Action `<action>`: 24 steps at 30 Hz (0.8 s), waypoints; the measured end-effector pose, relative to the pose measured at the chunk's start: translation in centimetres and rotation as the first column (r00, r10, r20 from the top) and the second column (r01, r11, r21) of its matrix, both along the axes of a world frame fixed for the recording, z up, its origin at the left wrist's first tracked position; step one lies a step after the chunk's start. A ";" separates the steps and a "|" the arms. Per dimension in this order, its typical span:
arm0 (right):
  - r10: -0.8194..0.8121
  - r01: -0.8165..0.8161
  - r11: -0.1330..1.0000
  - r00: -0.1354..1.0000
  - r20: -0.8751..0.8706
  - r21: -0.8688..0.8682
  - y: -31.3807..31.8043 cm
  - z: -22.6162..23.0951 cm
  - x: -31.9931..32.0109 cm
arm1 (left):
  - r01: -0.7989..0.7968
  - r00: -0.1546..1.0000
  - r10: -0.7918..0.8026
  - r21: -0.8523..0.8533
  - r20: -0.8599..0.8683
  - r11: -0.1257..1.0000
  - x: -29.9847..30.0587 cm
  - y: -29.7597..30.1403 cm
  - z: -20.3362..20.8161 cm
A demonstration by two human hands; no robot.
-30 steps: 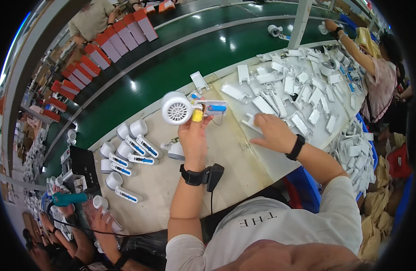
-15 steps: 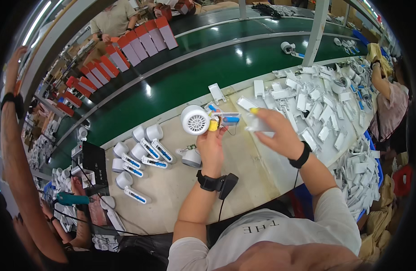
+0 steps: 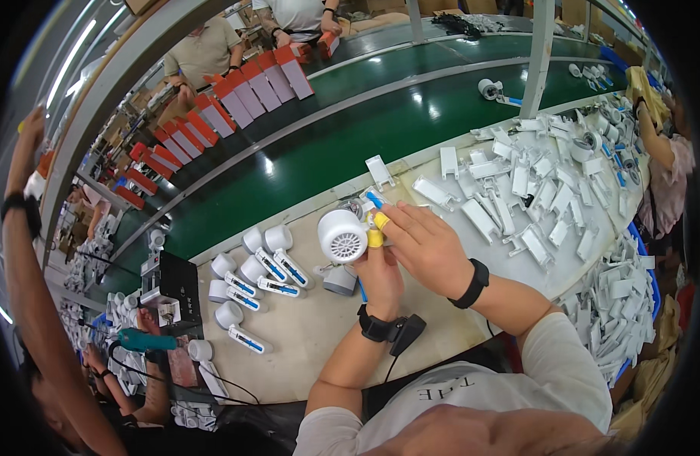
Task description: Manually assembling components and applying adhesive labels to small handheld electronic fans on a factory production line.
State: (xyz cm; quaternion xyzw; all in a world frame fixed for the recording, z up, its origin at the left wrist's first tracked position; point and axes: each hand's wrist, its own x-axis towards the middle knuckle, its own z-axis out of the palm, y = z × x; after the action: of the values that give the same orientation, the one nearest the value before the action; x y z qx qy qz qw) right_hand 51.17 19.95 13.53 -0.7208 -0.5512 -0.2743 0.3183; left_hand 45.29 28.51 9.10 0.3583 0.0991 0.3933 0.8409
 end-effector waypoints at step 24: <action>0.450 -0.481 0.858 0.539 -0.712 0.178 -3.0 0.5 2.1 | -0.101 0.990 0.076 0.213 0.120 0.972 -3.5 0.5 5.3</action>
State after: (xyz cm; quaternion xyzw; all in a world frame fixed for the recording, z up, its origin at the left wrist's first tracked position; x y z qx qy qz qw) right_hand 53.23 16.92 14.07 -0.6018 -0.5527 0.1428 0.5585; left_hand 41.83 29.05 14.39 0.4212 0.0244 0.4582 0.7823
